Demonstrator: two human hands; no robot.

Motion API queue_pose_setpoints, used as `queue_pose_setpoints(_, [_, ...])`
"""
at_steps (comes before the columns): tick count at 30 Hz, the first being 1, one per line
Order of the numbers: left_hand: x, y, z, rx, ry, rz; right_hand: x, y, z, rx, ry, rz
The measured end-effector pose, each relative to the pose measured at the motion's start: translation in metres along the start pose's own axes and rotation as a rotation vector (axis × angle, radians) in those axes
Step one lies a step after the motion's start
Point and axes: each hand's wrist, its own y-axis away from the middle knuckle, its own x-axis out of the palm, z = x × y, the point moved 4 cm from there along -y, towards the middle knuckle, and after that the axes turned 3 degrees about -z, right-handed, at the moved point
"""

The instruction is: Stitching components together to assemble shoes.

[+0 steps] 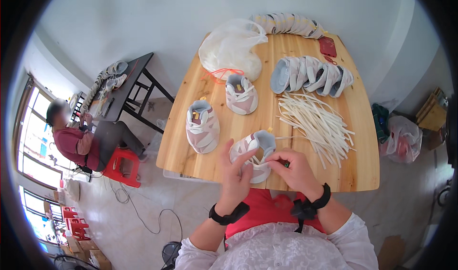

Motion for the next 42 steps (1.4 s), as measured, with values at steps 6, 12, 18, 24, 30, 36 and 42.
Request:
queue_pose_setpoints(6, [0.004, -0.001, 0.000, -0.022, 0.098, 0.026, 0.014, -0.001, -0.003, 0.013, -0.092, -0.101])
queue_pose_setpoints(12, [0.007, -0.006, -0.011, -0.047, -0.039, 0.040, 0.015, -0.004, -0.008, -0.004, 0.038, -0.162])
queue_pose_setpoints(18, [0.011, -0.008, -0.005, -0.067, -0.020, 0.076, 0.008, -0.006, -0.014, 0.074, 0.115, -0.176])
queue_pose_setpoints(24, [0.018, -0.005, 0.022, -0.193, 0.360, 0.175, 0.004, -0.012, -0.020, 0.090, 0.046, -0.088])
queue_pose_setpoints(30, [0.014, -0.012, 0.009, -0.231, 0.338, 0.234, -0.001, -0.015, -0.027, 0.092, -0.008, -0.042])
queue_pose_setpoints(36, [0.013, -0.011, 0.007, -0.045, 0.010, 0.127, -0.005, -0.009, -0.009, 0.111, -0.103, 0.005])
queue_pose_setpoints(42, [0.019, -0.010, 0.012, -0.197, 0.219, 0.084, -0.009, 0.023, 0.001, -0.256, 0.282, -0.165])
